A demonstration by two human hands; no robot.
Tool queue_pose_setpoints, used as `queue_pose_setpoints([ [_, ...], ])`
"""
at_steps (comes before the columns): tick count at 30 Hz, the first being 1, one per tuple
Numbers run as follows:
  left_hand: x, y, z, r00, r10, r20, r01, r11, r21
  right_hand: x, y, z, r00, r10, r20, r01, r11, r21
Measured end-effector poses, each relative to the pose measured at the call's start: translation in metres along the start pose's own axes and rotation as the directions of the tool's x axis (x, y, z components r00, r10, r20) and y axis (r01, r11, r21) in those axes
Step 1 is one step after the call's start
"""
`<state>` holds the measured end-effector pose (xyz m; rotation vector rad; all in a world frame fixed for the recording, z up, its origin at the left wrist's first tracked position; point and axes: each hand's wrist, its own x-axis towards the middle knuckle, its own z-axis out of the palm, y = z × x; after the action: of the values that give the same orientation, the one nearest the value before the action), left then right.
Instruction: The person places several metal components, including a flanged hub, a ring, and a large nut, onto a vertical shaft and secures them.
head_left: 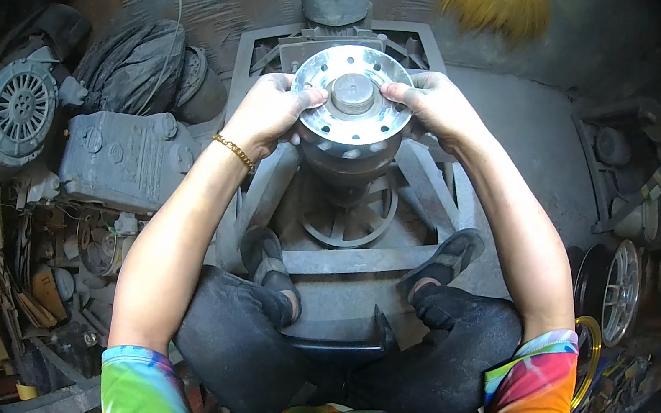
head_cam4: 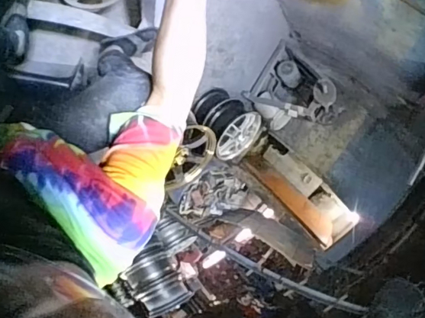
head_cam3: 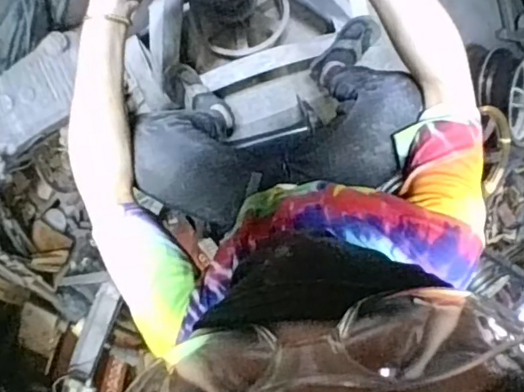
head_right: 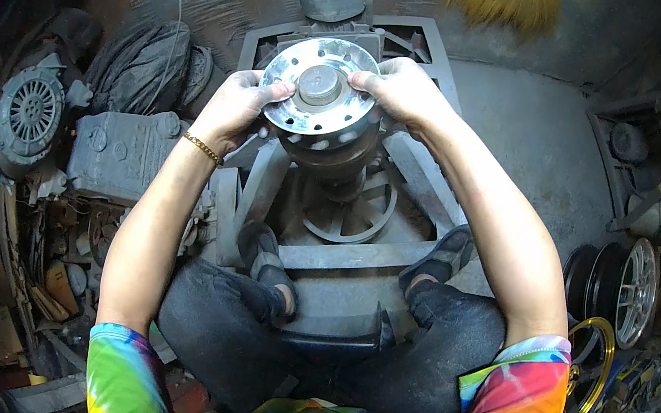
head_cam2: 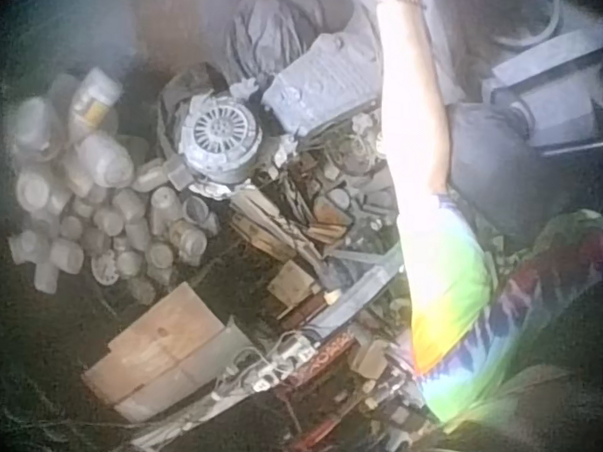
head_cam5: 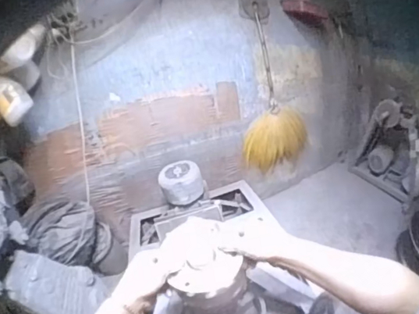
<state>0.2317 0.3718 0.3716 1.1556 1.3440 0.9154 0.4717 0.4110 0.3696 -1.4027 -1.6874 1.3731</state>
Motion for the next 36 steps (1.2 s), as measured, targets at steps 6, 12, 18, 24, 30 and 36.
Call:
queue_pose_setpoints([
  [6,-0.001,0.011,-0.006,0.989,-0.081,-0.125,0.083,0.996,0.012,0.005,-0.008,-0.018,0.99,0.116,-0.084,-0.117,0.993,0.0],
  [12,0.01,-0.01,-0.072,0.928,0.345,-0.143,-0.084,0.566,0.82,0.029,0.033,-0.038,0.972,0.047,-0.232,-0.034,0.998,0.059],
  [18,-0.053,-0.13,-0.193,0.994,0.032,-0.105,0.082,0.41,0.908,0.002,0.013,-0.041,0.965,0.025,-0.259,-0.018,0.999,0.026],
  [24,-0.142,-0.322,-0.245,0.827,0.092,-0.554,0.504,0.313,0.805,-0.015,-0.017,-0.011,0.953,-0.063,-0.295,0.044,0.996,-0.072],
  [30,-0.155,-0.376,-0.24,0.741,0.027,-0.671,0.662,0.14,0.736,-0.013,-0.017,0.004,0.98,-0.14,-0.139,0.103,0.964,-0.245],
  [36,-0.143,-0.371,-0.225,0.644,0.034,-0.764,0.755,0.133,0.642,-0.007,-0.018,-0.012,0.896,-0.395,-0.202,0.386,0.919,-0.084],
])
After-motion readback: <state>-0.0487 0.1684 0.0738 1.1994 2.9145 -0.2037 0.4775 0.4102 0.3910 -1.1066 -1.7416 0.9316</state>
